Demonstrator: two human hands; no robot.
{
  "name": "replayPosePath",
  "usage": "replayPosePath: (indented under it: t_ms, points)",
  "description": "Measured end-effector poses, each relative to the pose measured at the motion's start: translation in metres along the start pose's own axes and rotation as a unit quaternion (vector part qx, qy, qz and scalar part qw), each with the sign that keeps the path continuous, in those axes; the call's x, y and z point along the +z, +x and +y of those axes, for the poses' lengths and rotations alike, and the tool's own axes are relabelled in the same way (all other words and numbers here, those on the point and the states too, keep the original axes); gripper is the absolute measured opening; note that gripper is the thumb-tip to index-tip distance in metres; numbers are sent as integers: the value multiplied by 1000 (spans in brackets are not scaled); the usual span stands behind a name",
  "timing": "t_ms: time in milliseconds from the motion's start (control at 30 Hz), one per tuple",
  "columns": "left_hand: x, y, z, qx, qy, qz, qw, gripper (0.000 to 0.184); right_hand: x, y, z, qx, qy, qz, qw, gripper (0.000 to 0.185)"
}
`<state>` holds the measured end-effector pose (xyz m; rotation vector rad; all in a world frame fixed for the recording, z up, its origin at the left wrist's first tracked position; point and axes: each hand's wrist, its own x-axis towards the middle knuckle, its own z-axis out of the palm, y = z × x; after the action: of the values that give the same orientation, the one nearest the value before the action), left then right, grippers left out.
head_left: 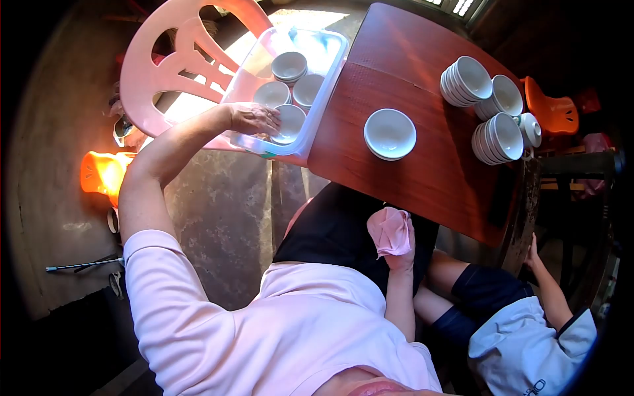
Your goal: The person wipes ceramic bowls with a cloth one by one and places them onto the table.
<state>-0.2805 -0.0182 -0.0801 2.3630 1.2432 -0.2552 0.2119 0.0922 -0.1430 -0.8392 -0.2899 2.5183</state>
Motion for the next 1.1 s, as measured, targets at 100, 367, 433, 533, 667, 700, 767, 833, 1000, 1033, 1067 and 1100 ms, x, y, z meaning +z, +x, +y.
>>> replayPosePath:
  t_ms: [100, 367, 433, 533, 667, 700, 767, 833, 1000, 1033, 1067, 1100]
  points:
    - [5, 3, 1, -7, -15, 9, 1000, 29, -11, 4, 2, 4, 12, -10, 1000, 29]
    - [6, 6, -2, 16, -22, -34, 999, 38, -18, 5, 2, -2, 31, 2, 1000, 27]
    - [9, 6, -5, 27, -9, -41, 999, 38, -18, 6, 2, -4, 22, 5, 1000, 27]
    - [6, 7, -5, 38, -22, -49, 998, 38, -11, 4, 1, -12, 22, -2, 1000, 27]
    - [-2, 4, 0, 32, -1, -24, 999, 43, -6, 1, 0, -21, 29, -10, 999, 26]
    - [-5, 1, 0, 25, 37, -13, 999, 45, -6, 0, -1, -17, 34, -7, 999, 26]
    - [-23, -5, 4, 8, 114, 9, 993, 48, -5, -1, -1, -8, 43, -3, 999, 25]
    - [-53, -3, 20, -45, 119, 106, 986, 48, -11, -1, 1, -11, 31, -5, 999, 30]
    - [-103, 83, 104, -126, 119, 382, 908, 31, -8, 0, 2, -26, 1, -24, 999, 39]
    - [-106, 105, 123, -156, 123, 383, 902, 30, -9, -1, 1, -34, 1, -43, 998, 40]
    - [-109, 127, 144, -169, 140, 364, 905, 31, -12, 1, 2, -34, 4, -48, 998, 49]
    - [-102, 146, 152, -190, 111, 357, 908, 34, -8, -2, 0, -31, 11, -44, 998, 52]
